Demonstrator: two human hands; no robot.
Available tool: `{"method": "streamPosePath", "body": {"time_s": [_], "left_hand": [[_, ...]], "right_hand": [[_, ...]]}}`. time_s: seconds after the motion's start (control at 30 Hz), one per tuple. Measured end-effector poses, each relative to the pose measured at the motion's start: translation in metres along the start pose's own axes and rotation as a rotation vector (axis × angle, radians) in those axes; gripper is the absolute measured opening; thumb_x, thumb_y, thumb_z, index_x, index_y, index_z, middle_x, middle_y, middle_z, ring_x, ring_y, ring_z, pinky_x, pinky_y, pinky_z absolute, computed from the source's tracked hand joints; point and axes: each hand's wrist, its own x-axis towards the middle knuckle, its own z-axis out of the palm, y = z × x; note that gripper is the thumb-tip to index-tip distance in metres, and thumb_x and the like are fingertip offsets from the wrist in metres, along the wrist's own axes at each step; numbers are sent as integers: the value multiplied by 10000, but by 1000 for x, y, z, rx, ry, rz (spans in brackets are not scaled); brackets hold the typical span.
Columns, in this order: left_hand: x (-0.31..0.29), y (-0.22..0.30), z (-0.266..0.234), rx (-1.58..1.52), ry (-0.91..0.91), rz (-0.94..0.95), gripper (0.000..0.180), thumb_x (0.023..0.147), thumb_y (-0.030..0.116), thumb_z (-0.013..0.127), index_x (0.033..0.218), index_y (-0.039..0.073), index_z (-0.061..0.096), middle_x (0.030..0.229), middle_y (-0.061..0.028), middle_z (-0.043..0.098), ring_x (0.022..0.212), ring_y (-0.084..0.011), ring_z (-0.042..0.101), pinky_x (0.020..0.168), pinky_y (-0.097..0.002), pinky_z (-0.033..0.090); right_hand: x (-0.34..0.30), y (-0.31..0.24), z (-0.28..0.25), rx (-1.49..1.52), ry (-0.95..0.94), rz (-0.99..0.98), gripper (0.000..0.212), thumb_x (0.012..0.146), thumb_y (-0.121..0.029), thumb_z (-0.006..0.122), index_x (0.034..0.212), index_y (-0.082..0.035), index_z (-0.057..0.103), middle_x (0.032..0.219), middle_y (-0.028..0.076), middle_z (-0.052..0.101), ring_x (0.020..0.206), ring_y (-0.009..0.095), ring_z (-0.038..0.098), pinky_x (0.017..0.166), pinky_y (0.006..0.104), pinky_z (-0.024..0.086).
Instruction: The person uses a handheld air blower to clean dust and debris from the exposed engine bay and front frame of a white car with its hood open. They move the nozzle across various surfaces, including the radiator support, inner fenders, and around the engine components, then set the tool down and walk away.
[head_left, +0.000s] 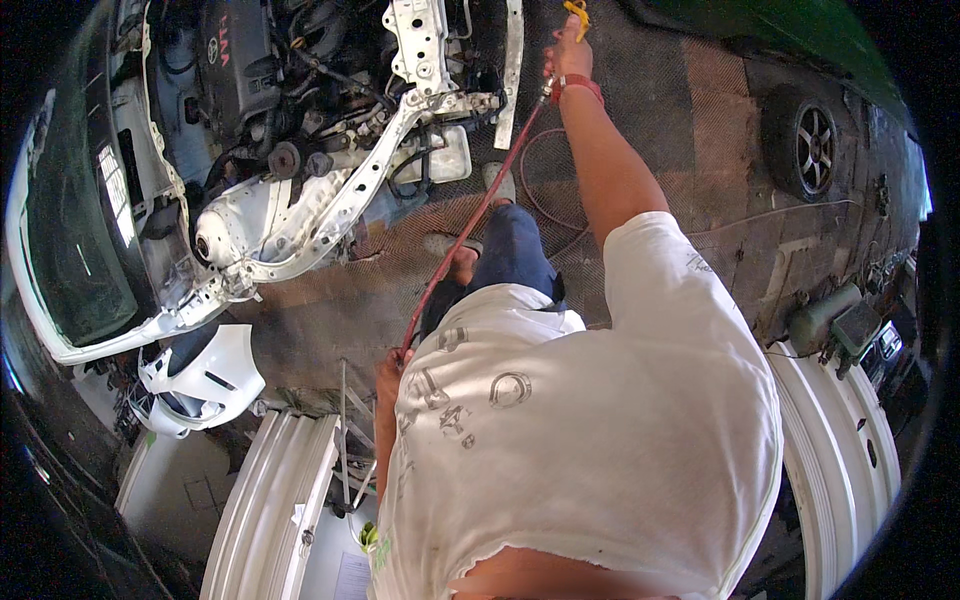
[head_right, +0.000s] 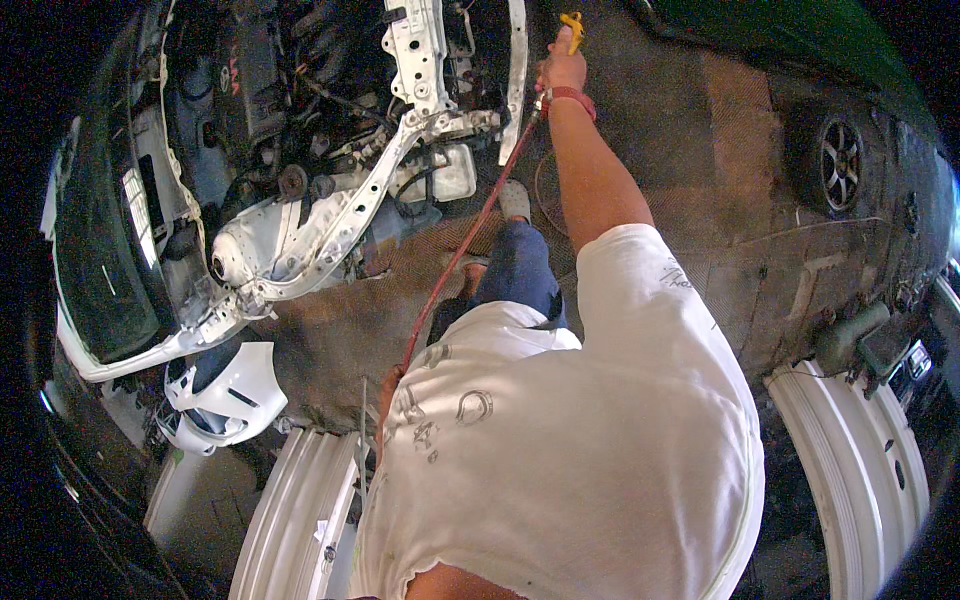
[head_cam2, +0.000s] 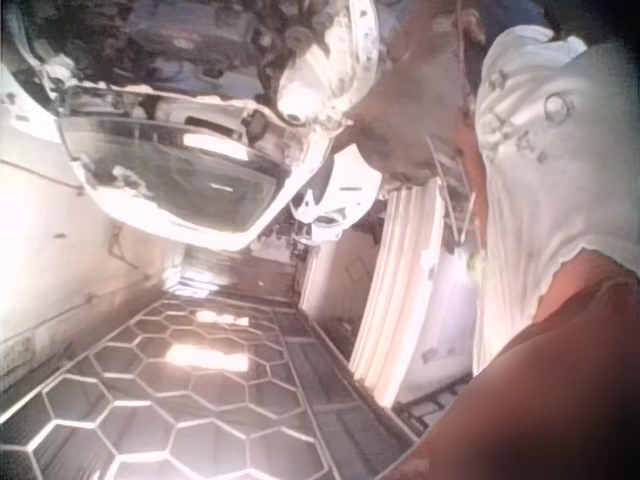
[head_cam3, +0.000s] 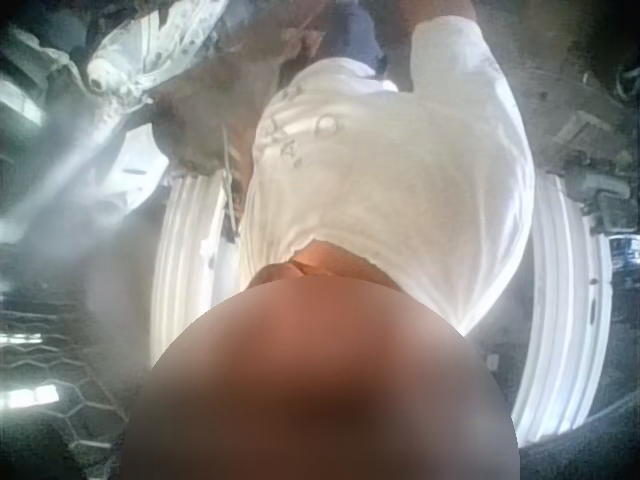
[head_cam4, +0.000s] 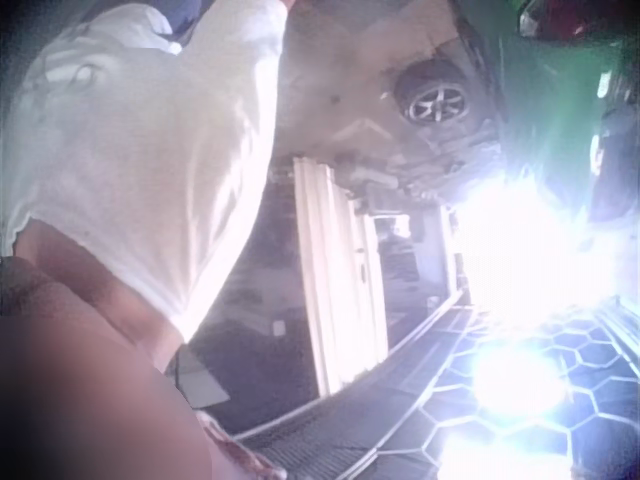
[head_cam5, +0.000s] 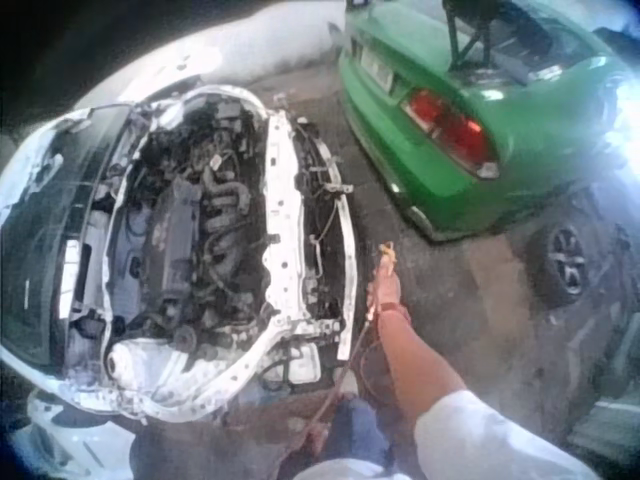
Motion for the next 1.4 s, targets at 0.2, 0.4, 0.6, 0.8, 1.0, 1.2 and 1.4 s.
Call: {"method": "streamPosePath", "body": {"time_s": [0.2, 0.4, 0.6, 0.8, 1.0, 1.2, 1.4], "left_hand": [[-9, -19, 1, 133, 116, -131, 475, 1109, 468, 540, 985, 27, 665, 882, -271, 685, 806, -498, 630, 728, -530, 500], [-15, 15, -17, 181, 63, -196, 517, 1093, 486, 555, 903, 27, 696, 812, -240, 685, 822, -472, 671, 743, -503, 514], [4, 58, -11, 90, 169, -259, 511, 1093, 501, 548, 940, 63, 762, 795, -167, 718, 779, -368, 719, 745, -441, 537], [14, 60, -8, 32, 156, -330, 646, 1095, 595, 476, 892, 62, 779, 814, -164, 738, 806, -370, 736, 763, -444, 547], [-7, 16, -3, 150, 126, -380, 768, 1067, 695, 446, 881, 27, 775, 828, -217, 731, 813, -405, 727, 771, -503, 531], [-40, -68, -1, 124, 84, -553, 871, 1055, 763, 380, 917, -8, 761, 798, -238, 706, 785, -397, 703, 749, -521, 514], [-37, -86, -11, -60, 166, -566, 925, 1045, 797, 347, 917, -25, 753, 766, -186, 697, 776, -365, 678, 753, -521, 499]], "right_hand": [[-33, -20, 14, -161, -276, 126, 818, 1025, -781, 447, 1211, -8, 641, 653, 33, 557, 399, 126, 423, 404, 336, 413], [-77, -41, 43, -460, -627, 0, 888, 1004, -811, 462, 1242, 23, 650, 643, 54, 565, 403, 138, 465, 407, 322, 405], [-45, -102, 88, -59, -369, -229, 781, 1030, -756, 479, 1149, -2, 645, 692, 120, 631, 430, 173, 522, 415, 353, 434], [-13, -84, 46, 107, -76, -127, 734, 1015, -743, 518, 1076, -21, 634, 641, 105, 597, 424, 237, 554, 409, 396, 449], [-43, 31, -21, -119, -34, 177, 853, 981, -826, 482, 1182, -15, 653, 649, 75, 578, 437, 200, 528, 419, 369, 445], [-115, 137, -42, -247, -143, 316, 805, 975, -834, 489, 1082, -51, 643, 639, 60, 559, 432, 202, 507, 423, 373, 428], [-166, 153, -43, -308, -262, 511, 866, 980, -848, 440, 1186, -32, 642, 694, 64, 565, 482, 183, 506, 461, 381, 441]]}}
